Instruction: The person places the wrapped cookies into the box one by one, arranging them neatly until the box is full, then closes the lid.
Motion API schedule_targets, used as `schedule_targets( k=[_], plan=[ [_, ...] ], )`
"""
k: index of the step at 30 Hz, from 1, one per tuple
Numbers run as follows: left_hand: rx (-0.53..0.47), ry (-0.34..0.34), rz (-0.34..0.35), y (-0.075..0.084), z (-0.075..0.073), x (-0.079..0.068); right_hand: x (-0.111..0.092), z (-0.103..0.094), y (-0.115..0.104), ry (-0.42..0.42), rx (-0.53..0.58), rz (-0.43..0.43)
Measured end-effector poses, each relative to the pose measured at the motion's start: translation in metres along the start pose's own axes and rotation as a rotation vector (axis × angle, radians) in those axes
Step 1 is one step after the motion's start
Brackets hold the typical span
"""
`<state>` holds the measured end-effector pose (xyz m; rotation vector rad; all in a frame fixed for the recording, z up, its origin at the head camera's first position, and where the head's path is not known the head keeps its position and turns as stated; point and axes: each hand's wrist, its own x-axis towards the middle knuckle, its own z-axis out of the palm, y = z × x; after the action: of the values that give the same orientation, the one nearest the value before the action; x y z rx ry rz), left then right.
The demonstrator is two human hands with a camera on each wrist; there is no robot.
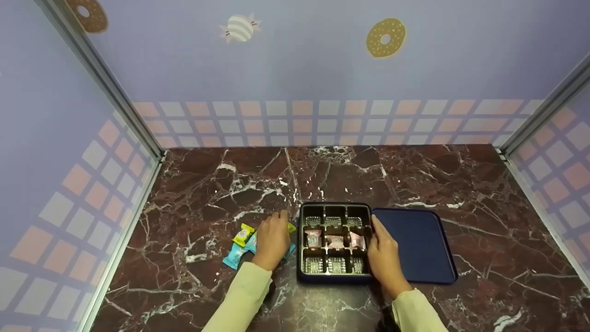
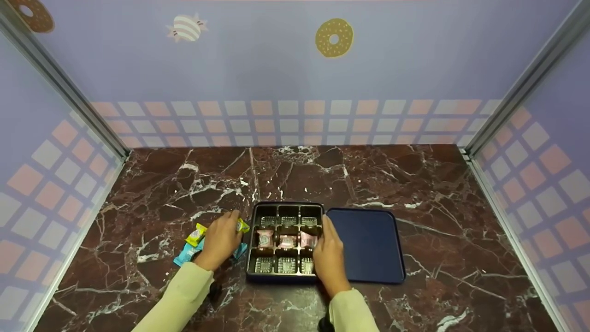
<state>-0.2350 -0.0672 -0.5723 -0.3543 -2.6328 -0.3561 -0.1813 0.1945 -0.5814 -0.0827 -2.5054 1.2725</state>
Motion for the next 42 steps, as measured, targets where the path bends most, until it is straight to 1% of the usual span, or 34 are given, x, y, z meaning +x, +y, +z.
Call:
schedule_targets(
  k=[3,6,14,20,22,30,37,42],
  plan=[
    [0.025,-0.007,0.017,0.0,0.001,0.0,0.0,0.0,0.0,0.012,-0.003,-0.004],
    [0.034,-0.018,0.02,-0.001,0.001,0.001,0.0,0.0,0.001,0.01,-0.003,0.0],
    [0.015,-0.04,0.01,0.0,-0.001,0.003,0.0,-0.002,0.0,-0.02,0.001,0.011],
    [0.016,-0.071,-0.007,0.004,-0.005,0.004,0.0,-0.002,-0.001,0.0,0.004,0.002],
    [0.014,-0.068,-0.006,0.004,-0.006,0.005,0.0,-0.001,0.0,0.011,0.003,-0.007],
    [-0.002,-0.015,0.011,0.006,-0.009,0.007,0.002,0.0,0.001,0.022,0.004,-0.024],
    [-0.013,-0.031,0.002,0.008,-0.013,0.009,0.001,-0.003,-0.001,-0.002,-0.001,0.01],
    [-0.016,-0.014,-0.014,0.008,-0.02,0.012,0.0,-0.004,-0.003,-0.024,0.005,0.031]
  ],
)
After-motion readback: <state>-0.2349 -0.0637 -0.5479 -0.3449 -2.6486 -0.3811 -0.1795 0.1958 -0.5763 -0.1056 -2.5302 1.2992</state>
